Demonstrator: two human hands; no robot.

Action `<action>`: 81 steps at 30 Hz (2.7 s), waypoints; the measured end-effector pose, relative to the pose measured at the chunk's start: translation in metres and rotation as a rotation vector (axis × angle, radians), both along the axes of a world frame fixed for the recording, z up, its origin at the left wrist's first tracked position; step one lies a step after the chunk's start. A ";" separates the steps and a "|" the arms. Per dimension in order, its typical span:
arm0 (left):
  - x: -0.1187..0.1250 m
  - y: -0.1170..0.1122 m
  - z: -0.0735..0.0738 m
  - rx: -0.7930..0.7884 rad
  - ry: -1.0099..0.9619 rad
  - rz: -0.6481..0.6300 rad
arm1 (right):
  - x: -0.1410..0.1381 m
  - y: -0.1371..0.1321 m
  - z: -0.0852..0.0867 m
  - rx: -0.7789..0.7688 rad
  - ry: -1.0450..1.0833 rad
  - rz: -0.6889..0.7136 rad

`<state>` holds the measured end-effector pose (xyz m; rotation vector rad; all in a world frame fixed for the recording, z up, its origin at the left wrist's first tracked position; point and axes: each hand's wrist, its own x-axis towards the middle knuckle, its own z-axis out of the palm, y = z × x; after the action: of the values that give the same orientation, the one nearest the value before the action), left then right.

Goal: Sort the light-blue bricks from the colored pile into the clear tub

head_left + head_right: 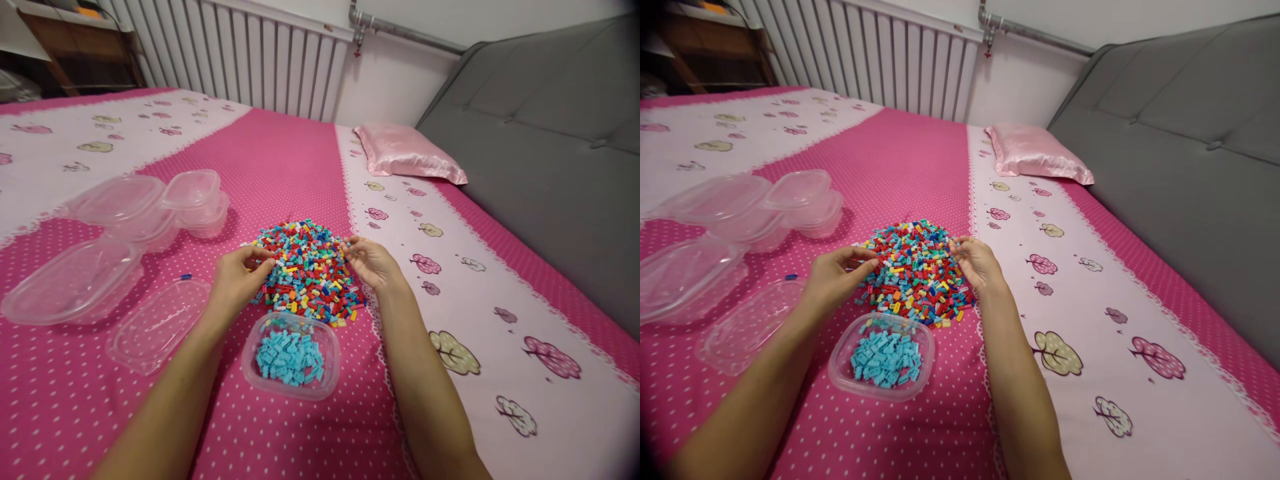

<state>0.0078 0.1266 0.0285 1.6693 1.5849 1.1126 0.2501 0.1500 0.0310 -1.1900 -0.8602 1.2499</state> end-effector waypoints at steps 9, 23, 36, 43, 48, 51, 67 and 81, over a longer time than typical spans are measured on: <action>0.002 -0.001 0.003 -0.004 -0.007 0.018 | 0.003 -0.008 -0.008 -0.074 -0.700 0.217; 0.000 0.000 0.000 0.010 0.008 -0.006 | -0.005 -0.005 -0.014 -0.090 -0.885 0.265; 0.000 0.000 -0.002 -0.008 0.015 -0.014 | -0.003 -0.002 -0.017 -0.086 -0.712 0.282; 0.000 0.001 0.000 -0.013 0.003 -0.006 | 0.001 -0.001 -0.001 -0.136 0.053 0.160; 0.000 0.000 0.000 -0.008 0.005 -0.006 | 0.004 -0.001 0.003 -0.195 0.160 0.133; 0.000 0.000 -0.001 -0.003 0.003 -0.004 | 0.008 -0.004 0.000 -0.157 -0.196 0.236; 0.000 0.001 0.000 -0.013 0.002 -0.003 | 0.010 -0.002 -0.015 -0.082 -0.836 0.265; 0.000 0.001 -0.001 -0.003 0.012 -0.004 | 0.020 0.003 0.006 -0.158 0.511 0.085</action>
<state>0.0077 0.1275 0.0277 1.6788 1.5892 1.0998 0.2696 0.1526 0.0367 -0.8959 -0.4417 1.6220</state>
